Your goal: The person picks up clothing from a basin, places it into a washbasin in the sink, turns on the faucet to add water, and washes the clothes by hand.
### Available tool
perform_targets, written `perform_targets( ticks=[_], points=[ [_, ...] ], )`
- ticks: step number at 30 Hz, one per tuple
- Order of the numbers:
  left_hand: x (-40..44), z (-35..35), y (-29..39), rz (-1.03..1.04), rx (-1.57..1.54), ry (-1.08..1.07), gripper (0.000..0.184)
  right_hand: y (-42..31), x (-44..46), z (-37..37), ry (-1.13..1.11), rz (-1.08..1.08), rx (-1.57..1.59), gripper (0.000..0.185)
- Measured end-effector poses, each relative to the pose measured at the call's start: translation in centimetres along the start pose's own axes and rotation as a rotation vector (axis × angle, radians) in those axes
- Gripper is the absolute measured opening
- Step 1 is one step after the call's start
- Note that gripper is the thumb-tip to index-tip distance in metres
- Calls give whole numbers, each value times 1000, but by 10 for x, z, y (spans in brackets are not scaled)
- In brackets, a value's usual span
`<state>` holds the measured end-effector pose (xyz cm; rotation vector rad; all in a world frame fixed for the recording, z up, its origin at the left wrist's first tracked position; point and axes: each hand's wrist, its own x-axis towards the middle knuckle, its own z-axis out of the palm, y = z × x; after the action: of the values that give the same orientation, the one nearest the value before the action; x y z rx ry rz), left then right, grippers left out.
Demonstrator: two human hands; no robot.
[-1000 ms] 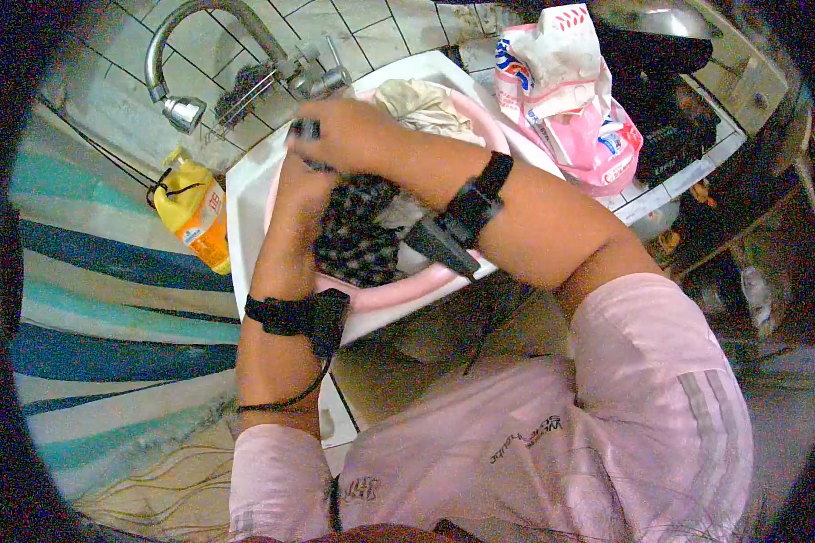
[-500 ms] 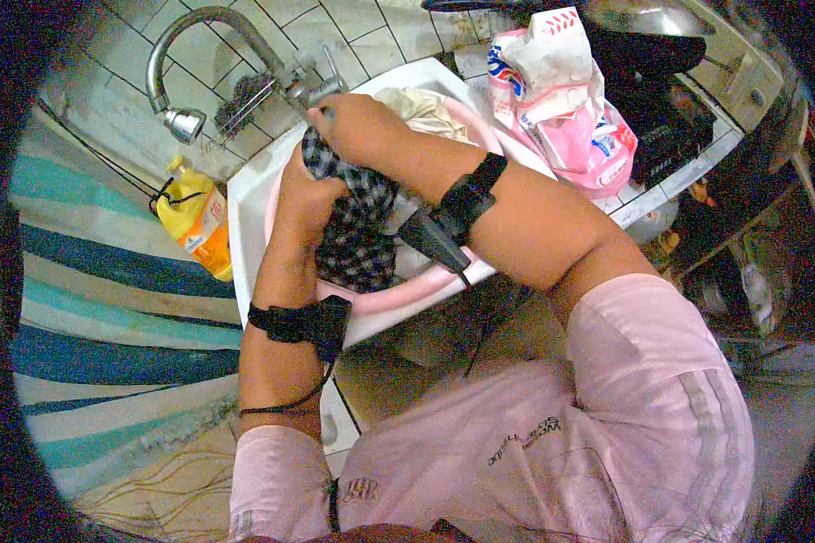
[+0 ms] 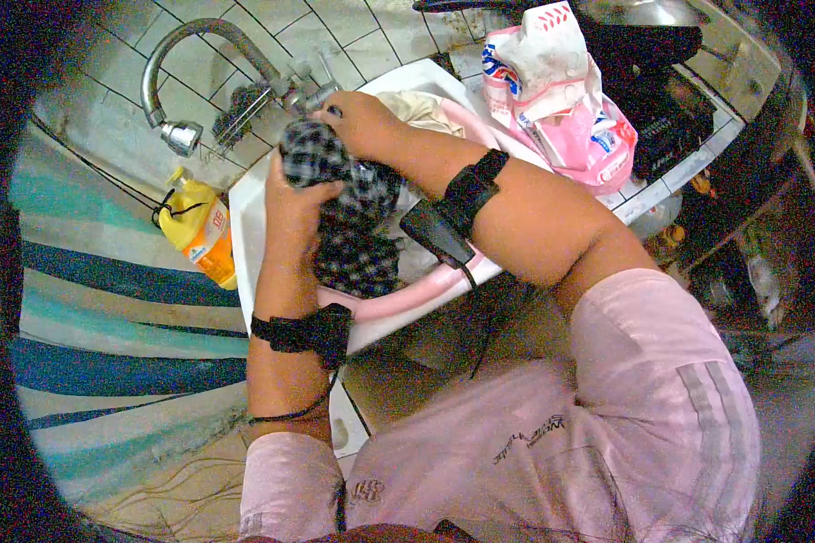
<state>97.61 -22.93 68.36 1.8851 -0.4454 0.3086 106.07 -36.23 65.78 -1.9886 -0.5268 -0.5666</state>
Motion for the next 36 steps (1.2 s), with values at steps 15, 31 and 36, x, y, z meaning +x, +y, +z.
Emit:
perform_targets(
  ticks=[15,31,36],
  points=[
    [13,-21,-16,-440,-669,497,35,-23,-10,-16,-236,175,277,46],
    [6,-2,0,-552,-873,207,36,-53,-21,-1,-174,-179,-1,30],
    [11,-6,-14,-548,-847,208,40,-60,-30,3,-22,-253,-19,28]
  ],
)
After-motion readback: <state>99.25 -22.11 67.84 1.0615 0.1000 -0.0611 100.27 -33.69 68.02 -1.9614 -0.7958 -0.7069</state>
